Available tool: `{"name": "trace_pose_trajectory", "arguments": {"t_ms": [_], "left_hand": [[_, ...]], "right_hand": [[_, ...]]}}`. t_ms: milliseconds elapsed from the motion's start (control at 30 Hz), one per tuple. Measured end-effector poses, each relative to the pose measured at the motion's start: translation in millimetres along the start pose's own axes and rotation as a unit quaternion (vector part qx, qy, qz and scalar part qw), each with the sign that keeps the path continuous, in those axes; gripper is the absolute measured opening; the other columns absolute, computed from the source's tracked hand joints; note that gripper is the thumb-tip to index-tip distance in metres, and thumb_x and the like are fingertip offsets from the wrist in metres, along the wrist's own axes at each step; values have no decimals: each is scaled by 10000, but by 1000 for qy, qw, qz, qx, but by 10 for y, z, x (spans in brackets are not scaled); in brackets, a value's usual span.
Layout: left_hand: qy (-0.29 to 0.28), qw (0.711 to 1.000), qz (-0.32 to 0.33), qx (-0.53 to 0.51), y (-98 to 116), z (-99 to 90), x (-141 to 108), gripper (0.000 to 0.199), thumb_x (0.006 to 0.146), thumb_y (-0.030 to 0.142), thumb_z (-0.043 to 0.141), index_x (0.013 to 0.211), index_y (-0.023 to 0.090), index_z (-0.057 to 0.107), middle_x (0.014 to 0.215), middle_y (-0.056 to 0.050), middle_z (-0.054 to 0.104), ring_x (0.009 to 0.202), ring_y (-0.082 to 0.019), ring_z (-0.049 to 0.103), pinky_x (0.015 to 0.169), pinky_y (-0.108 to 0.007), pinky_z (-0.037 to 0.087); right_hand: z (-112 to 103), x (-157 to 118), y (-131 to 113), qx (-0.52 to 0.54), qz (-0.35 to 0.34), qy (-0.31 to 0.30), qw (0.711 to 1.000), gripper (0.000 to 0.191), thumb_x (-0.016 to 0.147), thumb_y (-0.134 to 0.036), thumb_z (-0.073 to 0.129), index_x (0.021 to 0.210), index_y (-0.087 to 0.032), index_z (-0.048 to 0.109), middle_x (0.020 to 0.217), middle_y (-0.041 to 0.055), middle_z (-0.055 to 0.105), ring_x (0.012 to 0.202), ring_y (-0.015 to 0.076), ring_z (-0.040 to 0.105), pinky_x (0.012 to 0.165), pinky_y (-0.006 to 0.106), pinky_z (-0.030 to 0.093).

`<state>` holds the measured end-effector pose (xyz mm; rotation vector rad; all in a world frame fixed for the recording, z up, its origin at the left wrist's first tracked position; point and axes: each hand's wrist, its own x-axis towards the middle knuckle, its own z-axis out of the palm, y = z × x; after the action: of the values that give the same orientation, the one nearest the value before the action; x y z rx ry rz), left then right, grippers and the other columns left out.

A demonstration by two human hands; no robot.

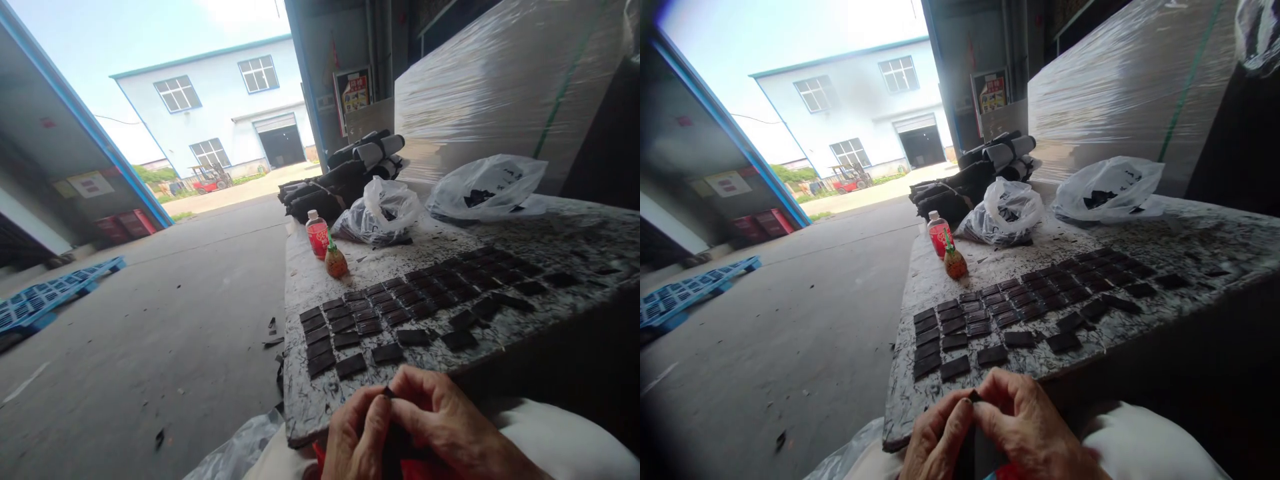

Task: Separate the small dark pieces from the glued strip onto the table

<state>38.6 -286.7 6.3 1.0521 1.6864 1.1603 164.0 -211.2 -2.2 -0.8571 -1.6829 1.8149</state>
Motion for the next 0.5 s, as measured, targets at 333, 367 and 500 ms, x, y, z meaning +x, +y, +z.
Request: {"name": "trace_pose_trajectory", "arguments": {"t_ms": [333,367,500], "left_hand": [[-70,993,5,92,162,-87,119,274,800,428,540,695,186,614,736,-9,537,798,-184,498,733,-268,367],[-76,991,8,108,178,-104,136,276,805,429,532,695,188,611,743,-12,540,814,-189,499,740,-271,362],[-119,979,28,160,220,-232,319,256,813,334,486,608,185,523,599,25,478,633,-131,463,575,-231,322]], "right_hand": [[-248,64,-198,-51,24,-4,998,114,774,-268,624,747,-159,603,587,-54,544,525,86,476,519,218,392],[-250,83,-237,-60,24,-3,998,86,764,-231,618,720,-160,600,579,-54,546,531,88,487,521,216,397],[-314,253,-307,-85,27,6,996,66,722,-173,611,663,-175,581,591,-59,557,541,94,519,514,207,423]]}}
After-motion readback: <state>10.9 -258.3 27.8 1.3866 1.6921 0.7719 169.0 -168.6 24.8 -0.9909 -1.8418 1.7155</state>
